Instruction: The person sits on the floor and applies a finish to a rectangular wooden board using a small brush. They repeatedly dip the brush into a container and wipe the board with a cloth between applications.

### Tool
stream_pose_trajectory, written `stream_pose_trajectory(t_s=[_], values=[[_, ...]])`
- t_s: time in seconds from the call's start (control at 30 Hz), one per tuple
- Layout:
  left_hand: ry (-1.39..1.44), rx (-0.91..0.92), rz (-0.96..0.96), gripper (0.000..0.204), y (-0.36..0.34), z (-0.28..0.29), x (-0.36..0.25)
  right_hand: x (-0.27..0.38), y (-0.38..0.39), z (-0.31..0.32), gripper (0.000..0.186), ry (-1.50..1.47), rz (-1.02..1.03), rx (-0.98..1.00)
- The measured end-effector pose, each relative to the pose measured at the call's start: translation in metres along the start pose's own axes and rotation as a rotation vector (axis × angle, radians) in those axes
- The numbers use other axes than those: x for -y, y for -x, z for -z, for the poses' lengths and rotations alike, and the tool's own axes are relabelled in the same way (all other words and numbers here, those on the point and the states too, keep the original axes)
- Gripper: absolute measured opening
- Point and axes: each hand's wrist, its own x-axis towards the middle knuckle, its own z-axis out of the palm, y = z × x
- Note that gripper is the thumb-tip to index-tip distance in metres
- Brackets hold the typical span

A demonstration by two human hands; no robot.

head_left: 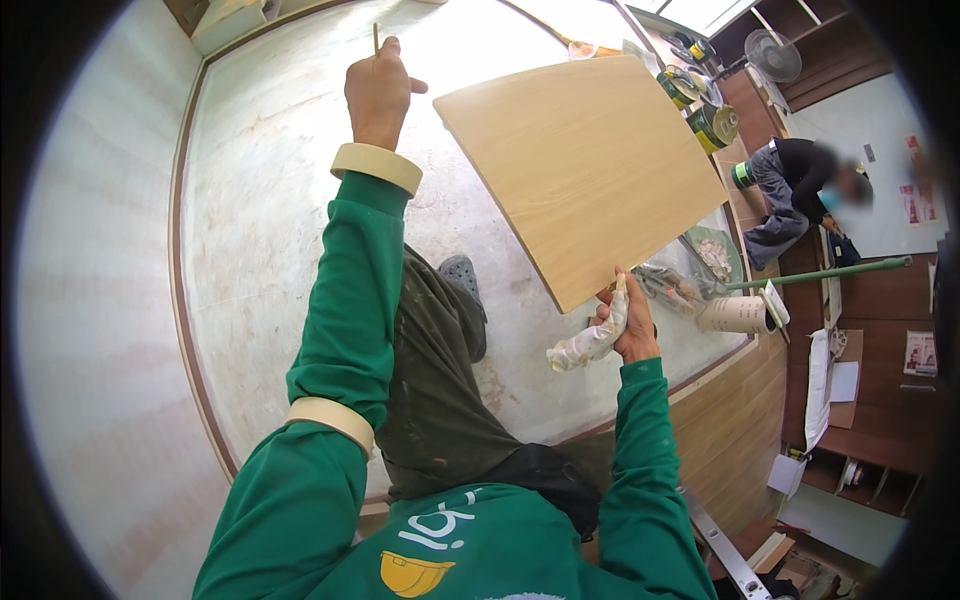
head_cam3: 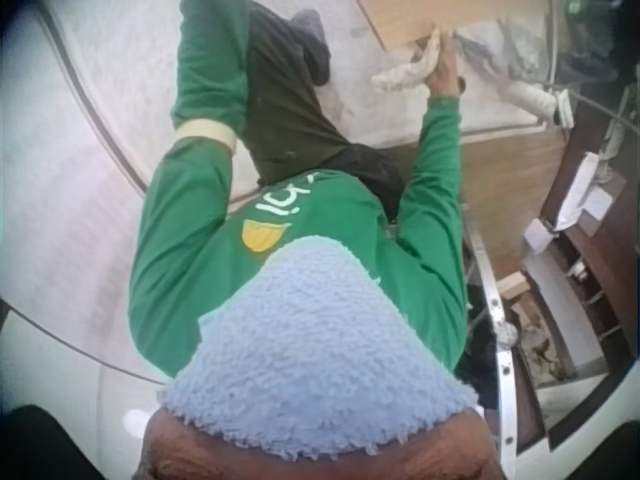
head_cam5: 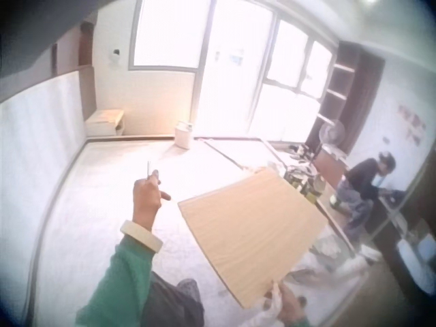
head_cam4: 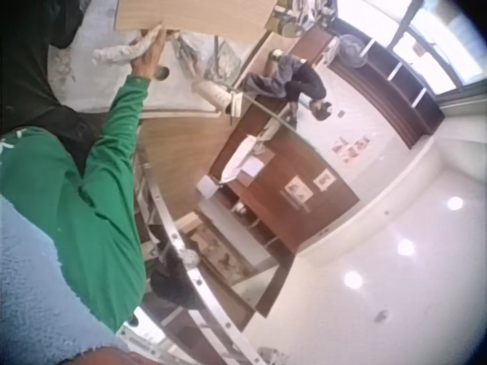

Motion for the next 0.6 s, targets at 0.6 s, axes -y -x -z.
stream_pose_trajectory(t_s=[0.6], values=[[0.070,0.208,0.488,0.064,-0.041,-0.024,0.106,0.051,-0.019,0.078,0.061,-0.029,0.141,0.022]])
